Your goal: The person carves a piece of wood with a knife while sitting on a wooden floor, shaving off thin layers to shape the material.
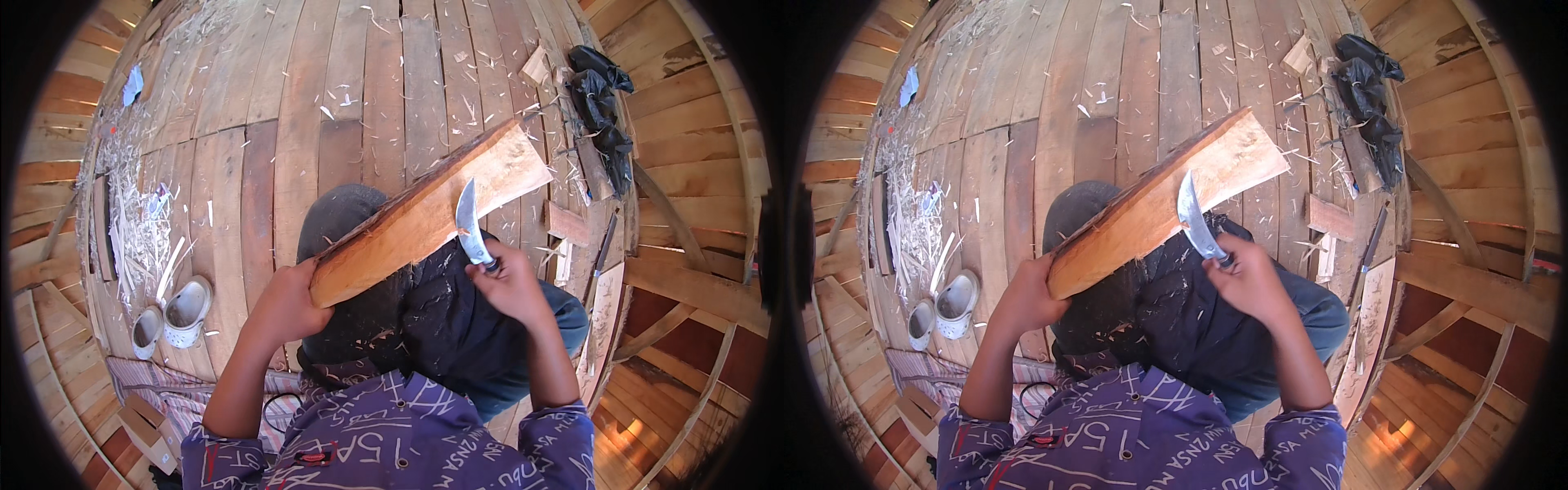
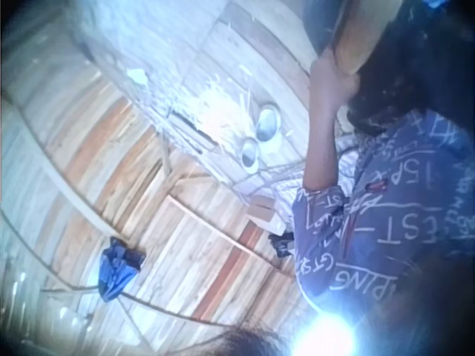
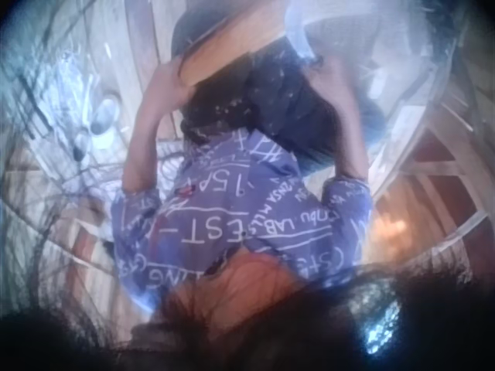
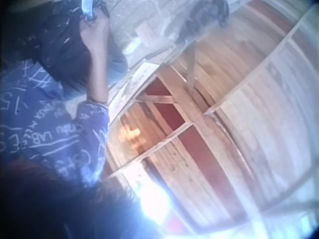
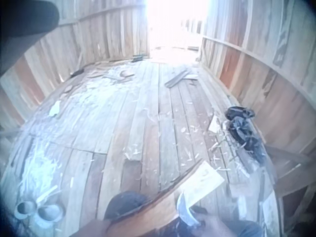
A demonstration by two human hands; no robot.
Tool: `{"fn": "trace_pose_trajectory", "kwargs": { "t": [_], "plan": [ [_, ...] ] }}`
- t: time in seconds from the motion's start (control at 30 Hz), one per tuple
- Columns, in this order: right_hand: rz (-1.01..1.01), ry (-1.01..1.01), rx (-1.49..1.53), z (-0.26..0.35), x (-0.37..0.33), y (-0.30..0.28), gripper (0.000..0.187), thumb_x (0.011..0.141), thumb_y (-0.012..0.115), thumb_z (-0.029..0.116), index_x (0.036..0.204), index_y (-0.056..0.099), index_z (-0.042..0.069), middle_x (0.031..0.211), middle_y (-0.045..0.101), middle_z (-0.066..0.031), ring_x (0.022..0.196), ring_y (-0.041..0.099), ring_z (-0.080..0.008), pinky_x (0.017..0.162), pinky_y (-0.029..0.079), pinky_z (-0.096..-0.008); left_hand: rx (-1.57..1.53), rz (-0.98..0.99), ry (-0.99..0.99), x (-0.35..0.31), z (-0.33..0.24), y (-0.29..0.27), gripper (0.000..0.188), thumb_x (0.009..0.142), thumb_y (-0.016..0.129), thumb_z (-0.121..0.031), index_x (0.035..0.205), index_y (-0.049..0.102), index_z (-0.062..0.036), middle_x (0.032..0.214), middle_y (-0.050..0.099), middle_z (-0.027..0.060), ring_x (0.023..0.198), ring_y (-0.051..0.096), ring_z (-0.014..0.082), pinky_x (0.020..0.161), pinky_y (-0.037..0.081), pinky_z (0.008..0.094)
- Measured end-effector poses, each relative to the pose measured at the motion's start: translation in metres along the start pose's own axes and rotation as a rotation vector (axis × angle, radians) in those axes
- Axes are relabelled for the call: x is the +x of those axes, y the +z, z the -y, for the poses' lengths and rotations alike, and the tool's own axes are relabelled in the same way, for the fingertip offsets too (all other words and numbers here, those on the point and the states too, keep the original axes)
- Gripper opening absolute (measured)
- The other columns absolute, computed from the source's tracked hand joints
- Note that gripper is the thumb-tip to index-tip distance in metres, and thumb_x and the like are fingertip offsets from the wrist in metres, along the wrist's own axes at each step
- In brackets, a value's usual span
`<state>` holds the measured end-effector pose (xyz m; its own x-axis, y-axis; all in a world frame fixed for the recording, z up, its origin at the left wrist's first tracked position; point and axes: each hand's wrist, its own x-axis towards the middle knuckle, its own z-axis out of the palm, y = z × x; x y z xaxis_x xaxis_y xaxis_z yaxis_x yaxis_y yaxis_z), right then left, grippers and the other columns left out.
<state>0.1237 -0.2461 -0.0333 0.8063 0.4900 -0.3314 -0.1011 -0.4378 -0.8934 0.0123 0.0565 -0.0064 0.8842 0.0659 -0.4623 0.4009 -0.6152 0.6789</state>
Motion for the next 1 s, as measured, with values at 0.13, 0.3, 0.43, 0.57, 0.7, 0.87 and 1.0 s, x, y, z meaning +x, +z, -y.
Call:
{"fn": "trace_pose_trajectory", "kwargs": {
  "t": [0.13, 0.3, 0.43, 0.57, 0.7, 0.87, 1.0],
  "plan": [
    [0.067, 0.041, -0.042, 0.0, -0.005, 0.011, 0.018, 0.079, 0.066, -0.001, 0.072, 0.049, 0.002, 0.066, 0.042, 0.0064, 0.064, 0.039, -0.003, 0.055, 0.034, -0.0224, 0.01, -0.006, 0.001, 0.001, -0.003, 0.001, 0.043, 0.061, 0.067, -0.01, 0.098, 0.059, 0.0091, 0.079, 0.062, 0.0296, 0.081, 0.062, 0.0452, 0.072, 0.052, 0.0433],
    [0.294, 0.078, 0.058, 0.017, -0.001, -0.014, 0.029, 0.079, 0.065, -0.002, 0.068, 0.041, 0.009, 0.057, 0.039, 0.006, 0.053, 0.039, -0.0018, 0.047, 0.032, -0.0222, -0.03, 0.037, -0.036, -0.001, -0.002, -0.004, 0.043, 0.061, 0.066, -0.01, 0.099, 0.06, 0.0091, 0.081, 0.063, 0.0291, 0.081, 0.064, 0.0435, 0.072, 0.052, 0.0409],
    [0.356, 0.298, 0.409, 0.029, -0.01, -0.001, 0.031, 0.086, 0.065, 0.002, 0.072, 0.04, 0.013, 0.053, 0.042, 0.0075, 0.037, 0.042, -0.0018, 0.033, 0.025, -0.0207, -0.076, 0.05, -0.043, 0.001, -0.006, -0.005, 0.043, 0.061, 0.066, -0.009, 0.099, 0.06, 0.0088, 0.081, 0.063, 0.0291, 0.081, 0.064, 0.0424, 0.072, 0.052, 0.0399],
    [-0.197, 0.175, 0.391, 0.024, -0.004, 0.005, 0.027, 0.086, 0.064, 0.001, 0.076, 0.041, 0.013, 0.05, 0.047, 0.0046, 0.037, 0.041, -0.0015, 0.033, 0.029, -0.0206, -0.064, 0.019, -0.005, 0.0, -0.004, -0.003, 0.042, 0.061, 0.066, -0.009, 0.099, 0.06, 0.0082, 0.081, 0.063, 0.0291, 0.08, 0.064, 0.0422, 0.071, 0.052, 0.0399],
    [0.003, 0.017, -0.094, 0.009, -0.003, 0.021, 0.014, 0.081, 0.062, -0.002, 0.095, 0.059, 0.0, 0.07, 0.06, -0.003, 0.065, 0.054, -0.0055, 0.054, 0.045, -0.0244, -0.03, 0.02, -0.004, 0.001, -0.003, -0.002, 0.04, 0.061, 0.066, -0.009, 0.097, 0.06, 0.0081, 0.08, 0.063, 0.029, 0.08, 0.064, 0.0429, 0.071, 0.052, 0.0403],
    [-0.274, 0.107, 0.273, 0.003, -0.007, -0.011, 0.005, 0.087, 0.062, 0.003, 0.088, 0.057, 0.001, 0.074, 0.062, 0.0, 0.063, 0.056, -0.0037, 0.054, 0.046, -0.0194, -0.024, 0.033, -0.009, 0.001, -0.003, -0.002, 0.041, 0.061, 0.066, -0.01, 0.096, 0.059, 0.0083, 0.079, 0.062, 0.0295, 0.081, 0.063, 0.044, 0.072, 0.052, 0.0414],
    [0.185, 0.088, 0.02, 0.009, -0.01, 0.003, 0.017, 0.083, 0.071, 0.007, 0.086, 0.055, 0.001, 0.071, 0.055, 0.0046, 0.064, 0.05, -0.0028, 0.055, 0.043, -0.0219, -0.042, 0.027, -0.022, 0.0, -0.007, -0.002, 0.043, 0.061, 0.067, -0.01, 0.099, 0.059, 0.0085, 0.08, 0.062, 0.0294, 0.081, 0.064, 0.0436, 0.072, 0.052, 0.0416]
  ]
}}
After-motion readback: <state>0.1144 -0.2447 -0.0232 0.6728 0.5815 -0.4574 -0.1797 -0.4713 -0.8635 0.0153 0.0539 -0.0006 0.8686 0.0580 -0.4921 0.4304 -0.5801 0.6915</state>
